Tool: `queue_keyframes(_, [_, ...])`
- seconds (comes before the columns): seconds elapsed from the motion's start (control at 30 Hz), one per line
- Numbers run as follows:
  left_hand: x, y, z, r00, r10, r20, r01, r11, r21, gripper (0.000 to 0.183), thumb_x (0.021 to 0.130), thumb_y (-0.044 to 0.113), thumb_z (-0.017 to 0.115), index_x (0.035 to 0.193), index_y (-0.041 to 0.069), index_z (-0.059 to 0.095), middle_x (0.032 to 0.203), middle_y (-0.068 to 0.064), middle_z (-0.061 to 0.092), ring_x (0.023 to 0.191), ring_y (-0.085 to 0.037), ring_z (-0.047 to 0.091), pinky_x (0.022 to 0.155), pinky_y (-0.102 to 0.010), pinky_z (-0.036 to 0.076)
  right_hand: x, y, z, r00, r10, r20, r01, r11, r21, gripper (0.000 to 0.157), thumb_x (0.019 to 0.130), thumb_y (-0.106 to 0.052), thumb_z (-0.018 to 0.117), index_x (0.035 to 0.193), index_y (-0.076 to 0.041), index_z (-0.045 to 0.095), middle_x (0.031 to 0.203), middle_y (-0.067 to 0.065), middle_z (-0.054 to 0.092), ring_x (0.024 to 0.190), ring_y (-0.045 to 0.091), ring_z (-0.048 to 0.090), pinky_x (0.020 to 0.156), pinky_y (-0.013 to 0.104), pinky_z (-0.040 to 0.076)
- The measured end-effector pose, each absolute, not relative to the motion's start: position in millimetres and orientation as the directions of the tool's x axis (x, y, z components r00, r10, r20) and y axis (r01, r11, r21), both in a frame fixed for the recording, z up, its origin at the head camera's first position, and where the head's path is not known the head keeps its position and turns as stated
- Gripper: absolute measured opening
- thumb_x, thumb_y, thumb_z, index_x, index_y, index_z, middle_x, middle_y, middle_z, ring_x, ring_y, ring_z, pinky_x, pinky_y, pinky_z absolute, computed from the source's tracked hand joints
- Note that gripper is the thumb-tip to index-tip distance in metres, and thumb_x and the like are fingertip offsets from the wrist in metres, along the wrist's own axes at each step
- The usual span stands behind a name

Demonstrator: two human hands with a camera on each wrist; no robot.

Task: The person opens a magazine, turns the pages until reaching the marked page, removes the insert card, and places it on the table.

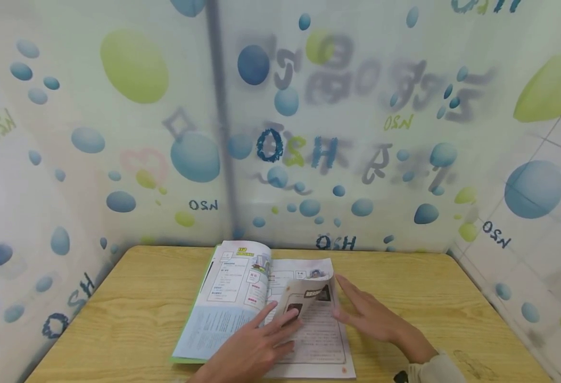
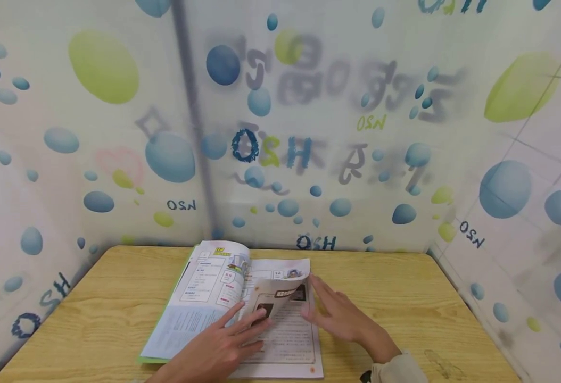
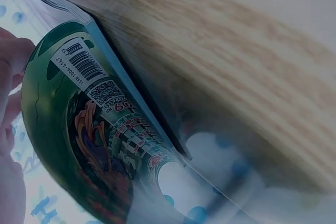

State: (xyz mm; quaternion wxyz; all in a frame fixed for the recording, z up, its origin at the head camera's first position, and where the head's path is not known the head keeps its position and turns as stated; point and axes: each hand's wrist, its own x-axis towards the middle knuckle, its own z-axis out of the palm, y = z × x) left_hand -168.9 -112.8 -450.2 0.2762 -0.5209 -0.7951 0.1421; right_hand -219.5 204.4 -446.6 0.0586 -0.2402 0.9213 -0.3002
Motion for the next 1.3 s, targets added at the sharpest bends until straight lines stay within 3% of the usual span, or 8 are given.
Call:
queue_keyframes(0.17, [-169, -112, -449, -0.354, 0.889, 0.291, 0.755, 0.456, -0.472, 0.02, 0.085, 0.034, 0.067, 0.07, 0.022, 0.072, 0.14, -0.003, 0.059, 0.145, -0.027, 0.033, 0.118, -0.053, 0.02, -220, 203, -450, -0.859, -0.512, -0.024, -0.408, 0.712, -0.572, 0.082, 0.099, -0.048, 0.054, 0.159, -0.007, 0.015, 0.164, 0.016, 0.013, 0.147, 0.042, 0.02, 0.112, 0.067, 0.016])
queue_keyframes(0.3, [-167, -113, -445, -0.42, 0.859, 0.294, 0.734, 0.512, -0.446, 0.025, 0.083, 0.032, 0.066, 0.062, 0.019, 0.069, 0.138, -0.005, 0.061, 0.145, -0.031, 0.034, 0.118, -0.056, 0.017, -221, 202, -453, -0.815, -0.577, -0.059, -0.471, 0.718, -0.513, 0.093, 0.089, -0.058, 0.064, 0.157, -0.008, 0.027, 0.162, 0.018, 0.023, 0.146, 0.041, 0.026, 0.109, 0.072, 0.018])
queue_keyframes(0.47, [-167, -114, -445, -0.478, 0.817, 0.321, 0.67, 0.576, -0.468, 0.02, 0.084, 0.031, 0.065, 0.078, 0.016, 0.075, 0.135, -0.006, 0.062, 0.143, -0.036, 0.036, 0.11, -0.07, 0.02, -219, 201, -458, -0.754, -0.647, -0.115, -0.535, 0.705, -0.465, 0.105, 0.07, -0.068, 0.076, 0.154, -0.017, 0.038, 0.16, 0.013, 0.032, 0.145, 0.037, 0.031, 0.109, 0.071, 0.02])
queue_keyframes(0.6, [-169, -117, -446, -0.541, 0.769, 0.341, 0.63, 0.639, -0.442, 0.032, 0.081, 0.043, 0.069, 0.098, 0.017, 0.077, 0.134, -0.006, 0.062, 0.141, -0.039, 0.038, 0.102, -0.077, 0.025, -217, 200, -459, -0.746, -0.648, -0.153, -0.535, 0.721, -0.44, 0.107, 0.065, -0.071, 0.077, 0.153, -0.023, 0.041, 0.16, 0.009, 0.032, 0.146, 0.035, 0.029, 0.112, 0.068, 0.017])
queue_keyframes(0.8, [-166, -120, -448, -0.668, 0.678, 0.308, 0.563, 0.73, -0.387, 0.056, 0.078, 0.058, 0.071, 0.119, 0.021, 0.072, 0.137, -0.008, 0.06, 0.136, -0.039, 0.044, 0.093, -0.075, 0.037, -216, 198, -457, -0.75, -0.642, -0.16, -0.538, 0.732, -0.417, 0.106, 0.064, -0.072, 0.077, 0.152, -0.023, 0.043, 0.16, 0.009, 0.032, 0.146, 0.033, 0.03, 0.113, 0.067, 0.018])
queue_keyframes(1.1, [-159, -123, -447, -0.753, 0.58, 0.309, 0.494, 0.81, -0.316, 0.063, 0.077, 0.06, 0.071, 0.127, 0.023, 0.068, 0.136, -0.01, 0.06, 0.124, -0.04, 0.054, 0.067, -0.072, 0.049, -216, 199, -457, -0.745, -0.651, -0.145, -0.549, 0.722, -0.421, 0.107, 0.064, -0.071, 0.078, 0.152, -0.021, 0.043, 0.16, 0.01, 0.033, 0.146, 0.033, 0.031, 0.112, 0.066, 0.02])
queue_keyframes(1.3, [-154, -124, -449, -0.796, 0.525, 0.302, 0.465, 0.849, -0.25, 0.064, 0.078, 0.057, 0.07, 0.132, 0.023, 0.065, 0.137, -0.013, 0.058, 0.119, -0.043, 0.058, 0.049, -0.056, 0.053, -216, 201, -458, -0.739, -0.661, -0.131, -0.557, 0.709, -0.433, 0.106, 0.064, -0.068, 0.08, 0.151, -0.019, 0.044, 0.159, 0.011, 0.034, 0.145, 0.034, 0.032, 0.112, 0.067, 0.02])
